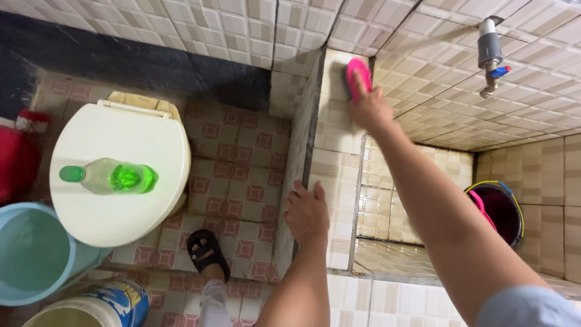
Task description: The person scrubs tiled surfaces in a bathroom using a pink brush and water from a pink scoop. They repeatedly wet the brush and scrub the vertical and horizontal tiled areas, including the edges and corners of a built-in bench.
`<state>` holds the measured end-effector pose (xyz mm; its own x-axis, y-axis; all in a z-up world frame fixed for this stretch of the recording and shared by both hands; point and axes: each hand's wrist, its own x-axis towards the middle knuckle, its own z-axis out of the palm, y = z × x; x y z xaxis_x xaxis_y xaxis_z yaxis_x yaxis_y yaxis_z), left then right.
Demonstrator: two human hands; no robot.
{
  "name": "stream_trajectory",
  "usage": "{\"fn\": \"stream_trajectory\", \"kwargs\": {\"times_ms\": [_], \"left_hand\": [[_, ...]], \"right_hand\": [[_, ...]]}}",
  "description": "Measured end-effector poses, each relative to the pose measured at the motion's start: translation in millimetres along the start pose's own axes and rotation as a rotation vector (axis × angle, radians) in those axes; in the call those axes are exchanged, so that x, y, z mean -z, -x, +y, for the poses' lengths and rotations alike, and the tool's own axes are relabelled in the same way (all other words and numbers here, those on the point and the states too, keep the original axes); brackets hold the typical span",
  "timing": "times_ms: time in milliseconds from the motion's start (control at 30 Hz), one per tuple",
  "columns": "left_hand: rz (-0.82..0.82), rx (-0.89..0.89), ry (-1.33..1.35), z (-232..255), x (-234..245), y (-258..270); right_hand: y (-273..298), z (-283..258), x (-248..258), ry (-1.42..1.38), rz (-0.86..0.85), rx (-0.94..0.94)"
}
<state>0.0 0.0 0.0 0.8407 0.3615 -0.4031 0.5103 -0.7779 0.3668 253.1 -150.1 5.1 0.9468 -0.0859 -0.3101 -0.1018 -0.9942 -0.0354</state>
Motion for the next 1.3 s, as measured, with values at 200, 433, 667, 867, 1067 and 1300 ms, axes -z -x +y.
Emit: {"fn": "stream_trajectory", "kwargs": {"times_ms": [200,433,667,867,1067,1300], "left_hand": [[0.180,-0.038,0.020,-1,-2,1],[0.243,-0.041,-0.001,-3,-14,0],[0.212,-0.036,0.016,-3,-6,2],[0.155,-0.030,0.048,-2,-2,0],[0.031,-0.030,0.158,-8,-3,0],[0.016,-0.039,0.189,-11,10,0]], "right_hand": [[90,29,-16,0.106,-0.051,0.142],[-16,3,22,-0.009,0.082,0.069],[51,-9,-11,0.120,-0.024,0.243],[-10,20,7,0.059,0.054,0.006],[-18,-37,-6,0.154,-0.039,0.032],[143,-1,-33,0.233,0.082,0.499]]}}
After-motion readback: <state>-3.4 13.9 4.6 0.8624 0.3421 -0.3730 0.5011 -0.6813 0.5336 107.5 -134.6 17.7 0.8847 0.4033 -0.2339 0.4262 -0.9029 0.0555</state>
